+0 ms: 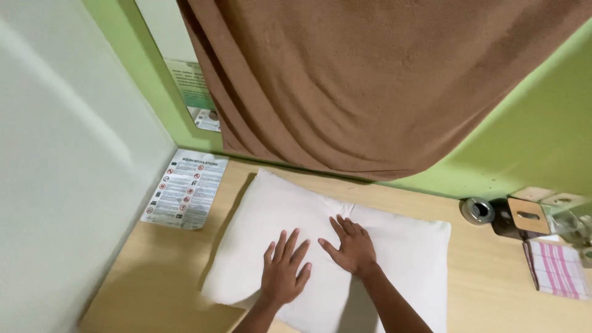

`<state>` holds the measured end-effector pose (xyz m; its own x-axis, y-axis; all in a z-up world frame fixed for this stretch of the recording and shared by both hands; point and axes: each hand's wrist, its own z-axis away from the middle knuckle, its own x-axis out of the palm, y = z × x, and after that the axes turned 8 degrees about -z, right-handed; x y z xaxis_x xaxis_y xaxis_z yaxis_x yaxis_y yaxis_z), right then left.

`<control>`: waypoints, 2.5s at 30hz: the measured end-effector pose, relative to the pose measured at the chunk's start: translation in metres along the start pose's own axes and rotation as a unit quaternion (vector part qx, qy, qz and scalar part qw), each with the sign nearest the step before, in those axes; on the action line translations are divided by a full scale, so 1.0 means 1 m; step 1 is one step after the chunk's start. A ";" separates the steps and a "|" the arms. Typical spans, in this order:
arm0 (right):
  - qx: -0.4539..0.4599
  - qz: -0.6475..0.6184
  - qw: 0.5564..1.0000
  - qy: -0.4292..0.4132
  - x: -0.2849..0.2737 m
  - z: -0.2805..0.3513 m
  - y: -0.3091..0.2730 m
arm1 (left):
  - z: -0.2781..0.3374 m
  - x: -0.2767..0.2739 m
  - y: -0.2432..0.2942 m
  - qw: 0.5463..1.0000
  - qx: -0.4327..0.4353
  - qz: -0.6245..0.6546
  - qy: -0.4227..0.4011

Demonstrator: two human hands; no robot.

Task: The person picks up a white pillow from a desk, fluffs it, and places it on a bed. They then return to the desk, pick up a second pillow, fluff it, and place it on the bed next to the first one.

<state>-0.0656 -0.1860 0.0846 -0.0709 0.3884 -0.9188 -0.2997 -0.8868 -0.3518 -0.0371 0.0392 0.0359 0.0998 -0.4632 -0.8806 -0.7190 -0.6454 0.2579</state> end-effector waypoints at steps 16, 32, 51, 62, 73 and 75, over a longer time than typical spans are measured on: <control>0.032 0.010 0.999 -0.029 0.013 0.074 -0.020 | -0.111 0.015 0.024 0.942 0.039 -0.098 -0.317; 0.195 0.040 0.980 -0.020 -0.004 0.049 0.051 | -0.065 0.018 0.018 0.962 -0.036 -0.064 -0.263; 0.047 0.008 0.998 0.051 0.043 0.084 -0.019 | -0.044 0.002 -0.038 0.976 0.130 0.046 -0.170; 0.028 -0.030 0.996 0.083 0.046 0.080 -0.011 | 0.004 -0.010 -0.041 0.993 -0.088 -0.049 -0.061; 0.023 -0.048 0.993 0.107 0.038 0.093 -0.022 | 0.036 -0.036 0.027 0.998 0.002 -0.009 -0.061; 0.008 -0.041 0.994 0.106 0.037 0.106 -0.027 | 0.033 -0.035 0.027 0.997 -0.016 -0.011 -0.076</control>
<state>-0.1605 -0.1208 0.0790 0.1554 0.3955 -0.9052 -0.3118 -0.8498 -0.4249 -0.0830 0.0586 0.0608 0.0074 -0.3524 -0.9358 -0.6948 -0.6749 0.2487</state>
